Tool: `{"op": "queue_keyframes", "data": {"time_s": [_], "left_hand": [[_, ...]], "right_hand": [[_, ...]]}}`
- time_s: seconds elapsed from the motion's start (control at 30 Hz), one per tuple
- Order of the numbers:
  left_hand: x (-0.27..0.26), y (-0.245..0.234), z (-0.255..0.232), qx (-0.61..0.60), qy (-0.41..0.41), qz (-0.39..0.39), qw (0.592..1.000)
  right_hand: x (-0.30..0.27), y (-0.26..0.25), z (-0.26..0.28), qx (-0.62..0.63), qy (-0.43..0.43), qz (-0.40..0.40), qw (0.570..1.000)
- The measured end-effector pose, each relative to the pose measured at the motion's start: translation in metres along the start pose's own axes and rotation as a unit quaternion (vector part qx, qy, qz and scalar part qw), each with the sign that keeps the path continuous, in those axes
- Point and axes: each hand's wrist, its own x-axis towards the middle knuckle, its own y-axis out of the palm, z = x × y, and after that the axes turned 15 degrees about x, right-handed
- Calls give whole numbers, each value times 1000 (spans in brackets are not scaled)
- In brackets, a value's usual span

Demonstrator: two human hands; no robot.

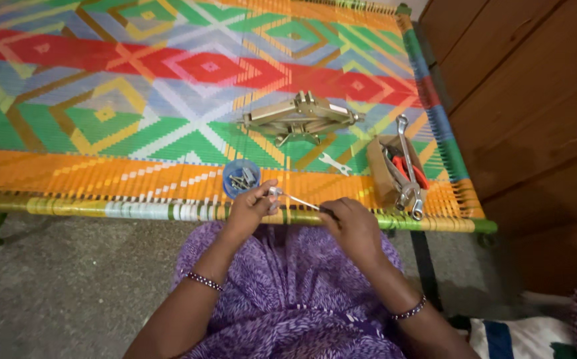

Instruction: The person sits on the floor and uses a screwdriver to tighten screws into small metal parts. They repeatedly pick up parts from a blue bowl, insert screws, and tighten them before placing the parts back into the bowl.

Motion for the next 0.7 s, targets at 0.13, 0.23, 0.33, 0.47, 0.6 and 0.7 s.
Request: {"op": "queue_keyframes", "data": {"time_s": [0.13, 0.23, 0.33, 0.47, 0.6, 0.7], "left_hand": [[-1, 3, -3, -8, 5, 13, 1000], [-1, 5, -3, 5, 9, 11, 1000], [-2, 2, -6, 8, 12, 4, 1000], [-3, 2, -13, -9, 2, 3, 1000], [-5, 2, -18, -7, 8, 2, 1000], [-7, 2, -18, -1, 4, 5, 1000]], "right_hand": [[-1, 4, -7, -17, 18, -12, 1000], [-2, 5, -10, 13, 3, -11, 1000], [-2, 2, -9, 69, -30, -8, 997], [0, 2, -8, 105, -27, 1, 994], [3, 1, -10, 50, -36, -14, 998], [1, 1, -12, 37, -19, -22, 999]]}}
